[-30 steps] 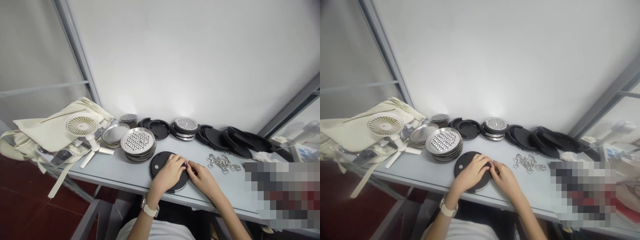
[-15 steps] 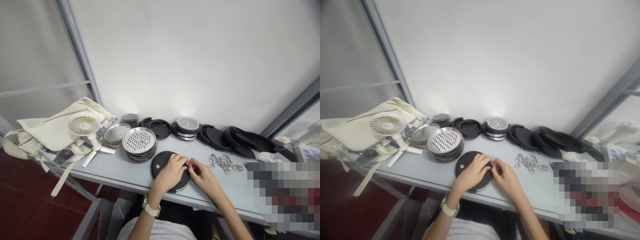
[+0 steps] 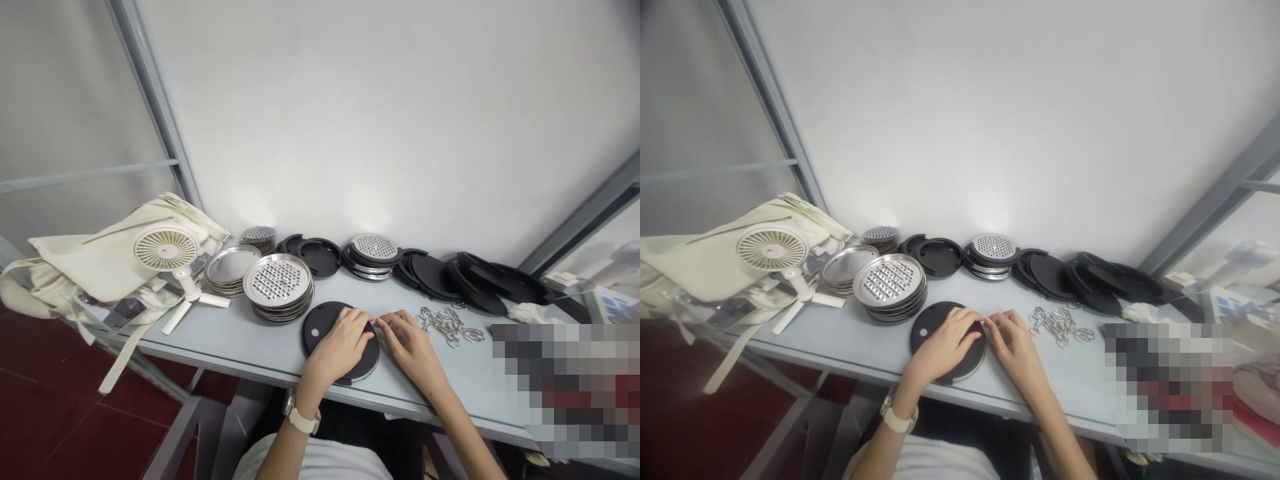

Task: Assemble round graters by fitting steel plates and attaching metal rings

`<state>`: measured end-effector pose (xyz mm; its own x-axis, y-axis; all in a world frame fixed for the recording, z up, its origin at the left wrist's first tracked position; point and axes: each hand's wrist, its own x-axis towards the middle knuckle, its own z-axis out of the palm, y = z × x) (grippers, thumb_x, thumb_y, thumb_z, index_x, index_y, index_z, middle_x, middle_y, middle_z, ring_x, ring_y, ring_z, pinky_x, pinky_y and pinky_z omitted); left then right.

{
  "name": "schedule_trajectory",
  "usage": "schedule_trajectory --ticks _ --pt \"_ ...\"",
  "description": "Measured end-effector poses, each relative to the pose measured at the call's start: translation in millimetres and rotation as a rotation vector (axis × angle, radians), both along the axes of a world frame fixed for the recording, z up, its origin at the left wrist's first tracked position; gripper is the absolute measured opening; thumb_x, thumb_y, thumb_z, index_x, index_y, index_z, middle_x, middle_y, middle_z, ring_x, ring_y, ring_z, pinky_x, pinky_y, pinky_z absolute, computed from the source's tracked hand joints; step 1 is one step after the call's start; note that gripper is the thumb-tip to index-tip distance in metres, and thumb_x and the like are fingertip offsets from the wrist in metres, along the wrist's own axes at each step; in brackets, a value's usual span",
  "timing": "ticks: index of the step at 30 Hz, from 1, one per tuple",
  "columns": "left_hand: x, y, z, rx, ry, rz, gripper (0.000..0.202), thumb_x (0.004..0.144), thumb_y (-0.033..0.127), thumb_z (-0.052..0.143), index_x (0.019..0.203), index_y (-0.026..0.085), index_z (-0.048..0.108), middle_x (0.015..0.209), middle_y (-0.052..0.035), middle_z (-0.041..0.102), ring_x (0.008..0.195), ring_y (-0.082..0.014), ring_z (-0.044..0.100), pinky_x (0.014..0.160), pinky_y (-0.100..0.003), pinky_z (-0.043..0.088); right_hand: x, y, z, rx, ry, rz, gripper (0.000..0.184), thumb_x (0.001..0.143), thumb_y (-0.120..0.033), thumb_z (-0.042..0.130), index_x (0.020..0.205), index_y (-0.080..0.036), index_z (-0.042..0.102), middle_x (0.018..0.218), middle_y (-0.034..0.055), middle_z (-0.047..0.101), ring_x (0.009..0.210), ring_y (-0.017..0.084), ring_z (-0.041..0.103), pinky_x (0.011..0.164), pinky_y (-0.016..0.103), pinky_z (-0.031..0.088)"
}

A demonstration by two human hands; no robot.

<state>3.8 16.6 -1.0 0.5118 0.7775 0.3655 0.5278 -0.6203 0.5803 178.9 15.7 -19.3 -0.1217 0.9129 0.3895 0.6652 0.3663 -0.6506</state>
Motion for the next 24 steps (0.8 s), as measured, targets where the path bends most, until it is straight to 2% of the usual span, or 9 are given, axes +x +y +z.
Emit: schedule_trajectory --ticks 4,8,12,17,24 --pt "-0.3 -1.3 0.8 -0.014 -0.010 0.003 0.021 0.095 0.021 0.042 0.113 0.021 0.051 0.109 -0.0051 0.055 0.108 -0.0202 0.047 0.095 -0.038 0.041 2.6 -0.4 0.2 -0.005 0.092 -0.016 0.025 0.091 -0.040 0.047 0.092 -0.021 0.064 0.090 0.0049 0.063 0.082 0.019 0.057 0.079 0.031 0.042" --pt "-0.5 -1.3 1.1 -0.011 -0.025 -0.003 0.021 0.094 0.021 0.042 0.113 0.021 0.051 0.109 -0.0046 0.056 0.108 -0.0199 0.047 0.095 -0.036 0.042 3.2 -0.1 1.7 0.050 0.144 -0.050 0.028 0.090 -0.042 0.047 0.087 -0.021 0.066 0.087 0.0059 0.064 0.082 0.020 0.058 0.077 0.032 0.043" --pt "-0.1 -0.6 0.7 -0.010 -0.023 -0.012 0.021 0.094 0.020 0.042 0.113 0.021 0.051 0.110 -0.0048 0.055 0.108 -0.0197 0.047 0.096 -0.037 0.041 3.4 1.0 2.6 0.124 0.142 -0.106 0.029 0.088 -0.044 0.050 0.082 -0.021 0.068 0.097 0.0078 0.062 0.095 0.022 0.057 0.084 0.035 0.043" --pt "0.5 -0.4 -0.1 -0.013 -0.026 -0.005 0.020 0.094 0.019 0.042 0.112 0.021 0.051 0.110 -0.0045 0.055 0.109 -0.0194 0.047 0.096 -0.036 0.041 2.6 0.6 0.9 0.012 0.179 -0.017 0.029 0.090 -0.043 0.049 0.093 -0.020 0.067 0.088 0.0066 0.067 0.082 0.020 0.061 0.077 0.032 0.046" --pt "0.4 0.1 -0.4 -0.002 -0.026 -0.010 0.020 0.094 0.020 0.043 0.112 0.020 0.051 0.111 -0.0050 0.055 0.110 -0.0193 0.046 0.098 -0.036 0.040 1.9 1.9 -4.6 -0.074 0.129 -0.026 0.036 0.089 -0.046 0.046 0.098 -0.018 0.068 0.090 0.0085 0.070 0.075 0.020 0.062 0.073 0.031 0.049"
